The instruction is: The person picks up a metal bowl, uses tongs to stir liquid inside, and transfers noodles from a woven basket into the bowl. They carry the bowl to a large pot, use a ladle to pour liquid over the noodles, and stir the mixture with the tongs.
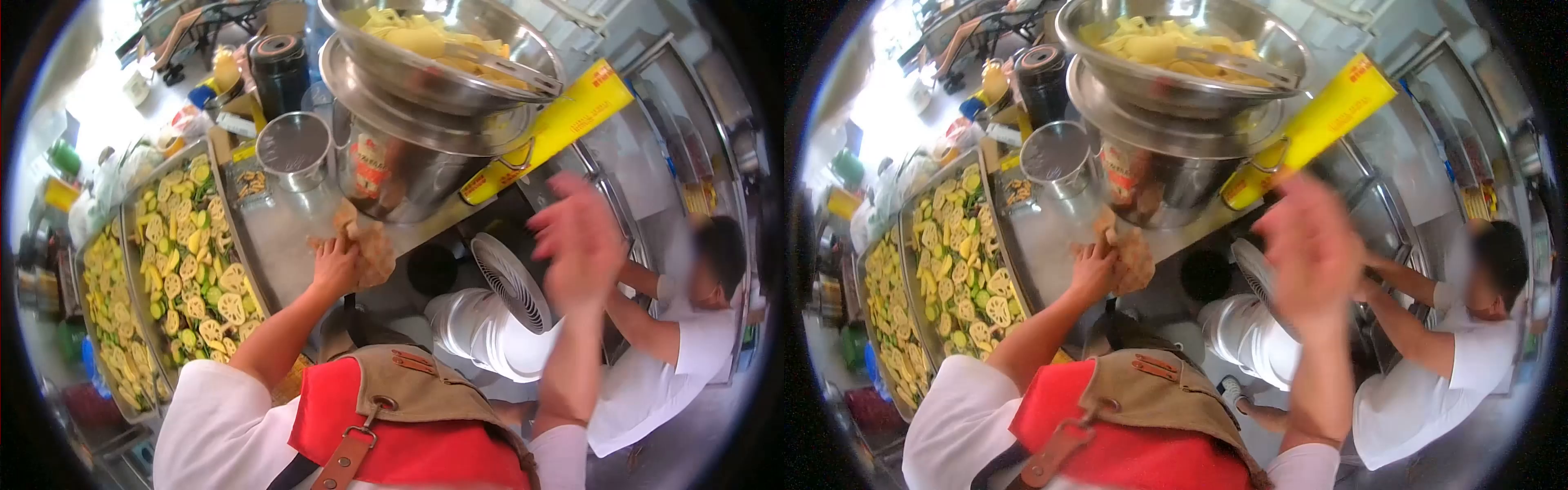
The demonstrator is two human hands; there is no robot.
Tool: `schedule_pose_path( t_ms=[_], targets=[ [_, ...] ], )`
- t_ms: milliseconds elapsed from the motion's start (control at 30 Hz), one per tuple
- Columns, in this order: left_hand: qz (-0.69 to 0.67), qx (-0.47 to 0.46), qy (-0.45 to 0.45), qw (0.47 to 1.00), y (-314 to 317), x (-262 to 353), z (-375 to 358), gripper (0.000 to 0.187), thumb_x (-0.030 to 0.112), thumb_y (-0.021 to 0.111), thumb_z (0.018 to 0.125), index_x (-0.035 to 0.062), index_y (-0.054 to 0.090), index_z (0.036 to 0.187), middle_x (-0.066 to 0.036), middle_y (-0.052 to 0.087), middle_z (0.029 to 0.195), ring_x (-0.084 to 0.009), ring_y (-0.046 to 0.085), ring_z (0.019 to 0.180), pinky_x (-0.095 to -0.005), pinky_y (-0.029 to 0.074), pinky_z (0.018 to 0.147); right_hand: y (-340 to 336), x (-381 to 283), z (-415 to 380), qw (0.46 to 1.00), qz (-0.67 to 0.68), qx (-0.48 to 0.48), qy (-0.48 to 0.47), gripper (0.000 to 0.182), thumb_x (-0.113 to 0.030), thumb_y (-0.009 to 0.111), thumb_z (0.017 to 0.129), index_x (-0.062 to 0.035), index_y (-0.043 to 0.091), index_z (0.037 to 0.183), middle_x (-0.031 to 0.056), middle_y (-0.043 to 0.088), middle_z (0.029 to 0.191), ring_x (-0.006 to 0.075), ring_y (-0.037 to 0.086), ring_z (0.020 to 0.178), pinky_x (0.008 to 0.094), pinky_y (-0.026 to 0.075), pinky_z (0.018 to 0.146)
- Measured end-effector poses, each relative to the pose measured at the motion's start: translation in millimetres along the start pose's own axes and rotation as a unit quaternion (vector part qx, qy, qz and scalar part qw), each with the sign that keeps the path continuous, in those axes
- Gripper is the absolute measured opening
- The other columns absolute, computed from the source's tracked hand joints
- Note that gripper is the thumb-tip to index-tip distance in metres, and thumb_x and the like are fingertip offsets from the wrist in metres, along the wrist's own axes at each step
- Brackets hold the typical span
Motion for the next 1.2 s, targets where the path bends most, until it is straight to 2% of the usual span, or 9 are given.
schedule_pose_path(
  t_ms=[133,167,267,300,367,600,733,967,1200],
  targets=[
    [-0.17,-0.047,-0.125,0.976,35,-29,4,0.025,0.021,0.062,0.079,0.0072,0.064,0.099,-0.018,0.063,0.103,-0.0369,0.059,0.096,-0.0441,0.048,0.081,125,94,-75,0.931,0.03,-0.309,0.193,0.05,-0.024,0.067,0.087,0.0029,0.052,0.127,0.0105,0.067,0.086,0.0129,0.063,0.072,0.0274,0.051,0.066],
    [-0.254,-0.044,-0.172,0.951,44,-35,8,0.023,0.021,0.061,0.08,0.0065,0.064,0.097,-0.017,0.065,0.097,-0.0364,0.061,0.092,-0.0427,0.049,0.08,152,137,-96,0.942,0.052,-0.269,0.197,0.057,-0.028,0.067,0.086,0.0061,0.05,0.128,0.016,0.068,0.082,0.0209,0.064,0.065,0.0326,0.051,0.064],
    [-0.519,-0.079,-0.16,0.836,17,-9,17,0.023,0.016,0.048,0.086,-0.0011,0.061,0.096,-0.005,0.06,0.083,-0.0141,0.057,0.075,-0.0326,0.049,0.063,203,195,-130,0.944,0.062,-0.253,0.2,0.069,-0.034,0.064,0.09,0.0032,0.036,0.14,0.0168,0.055,0.127,0.0199,0.055,0.113,0.0325,0.044,0.095],
    [-0.649,-0.087,-0.238,0.717,4,11,15,0.023,0.017,0.049,0.085,0.0,0.061,0.093,-0.006,0.06,0.082,-0.0143,0.057,0.073,-0.0301,0.048,0.061,215,196,-136,0.919,0.144,-0.26,0.258,0.065,-0.033,0.06,0.093,0.0007,0.033,0.142,0.0129,0.052,0.13,0.0186,0.049,0.119,0.032,0.039,0.101],
    [-0.685,-0.112,-0.298,0.655,-3,28,9,0.021,0.018,0.049,0.086,0.0013,0.06,0.092,-0.003,0.056,0.078,-0.0121,0.052,0.07,-0.0265,0.045,0.062,236,193,-150,0.846,0.31,-0.239,0.361,0.037,-0.028,0.053,0.097,-0.001,0.051,0.123,0.0097,0.063,0.109,0.0159,0.06,0.095,0.0313,0.049,0.08],
    [-0.621,0.062,-0.264,0.736,-5,48,16,0.021,0.018,0.05,0.094,0.0017,0.054,0.081,0.0,0.053,0.074,-0.0078,0.046,0.071,-0.026,0.042,0.06,202,154,-117,0.955,0.05,-0.162,0.244,0.035,-0.031,0.051,0.098,0.0009,0.064,0.092,0.012,0.067,0.079,0.0146,0.062,0.073,0.0314,0.049,0.067],
    [-0.439,-0.082,-0.17,0.878,-33,44,39,0.02,0.017,0.056,0.088,-0.0017,0.062,0.088,-0.012,0.064,0.075,-0.0201,0.061,0.069,-0.0324,0.049,0.065,163,141,-102,0.947,0.146,-0.085,0.275,0.037,-0.033,0.051,0.097,0.0008,0.066,0.094,0.0163,0.066,0.079,0.0211,0.065,0.075,0.032,0.05,0.068],
    [-0.317,0.113,0.287,0.897,-291,160,109,0.009,0.006,0.071,0.076,-0.0002,0.064,0.077,-0.013,0.058,0.064,-0.0257,0.059,0.059,-0.0364,0.046,0.057,110,104,-85,0.979,-0.079,-0.165,0.092,0.031,-0.015,0.055,0.086,-0.0028,0.062,0.113,0.0251,0.063,0.099,0.0418,0.062,0.088,0.0465,0.05,0.075],
    [-0.177,0.196,0.317,0.911,-330,229,189,0.022,0.023,0.068,0.08,0.0024,0.066,0.088,-0.016,0.065,0.093,-0.0358,0.062,0.085,-0.0425,0.048,0.073,90,92,-79,0.969,0.057,-0.105,0.215,0.027,-0.02,0.065,0.084,0.0027,0.063,0.098,0.0167,0.065,0.079,0.0192,0.063,0.068,0.0321,0.051,0.066]
  ],
)
Point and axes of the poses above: each hand's wrist, its own z-axis towards the middle knuckle, its own y-axis out of the palm, x = y × z, the point moved 5 cm from there along z, towards the middle knuckle
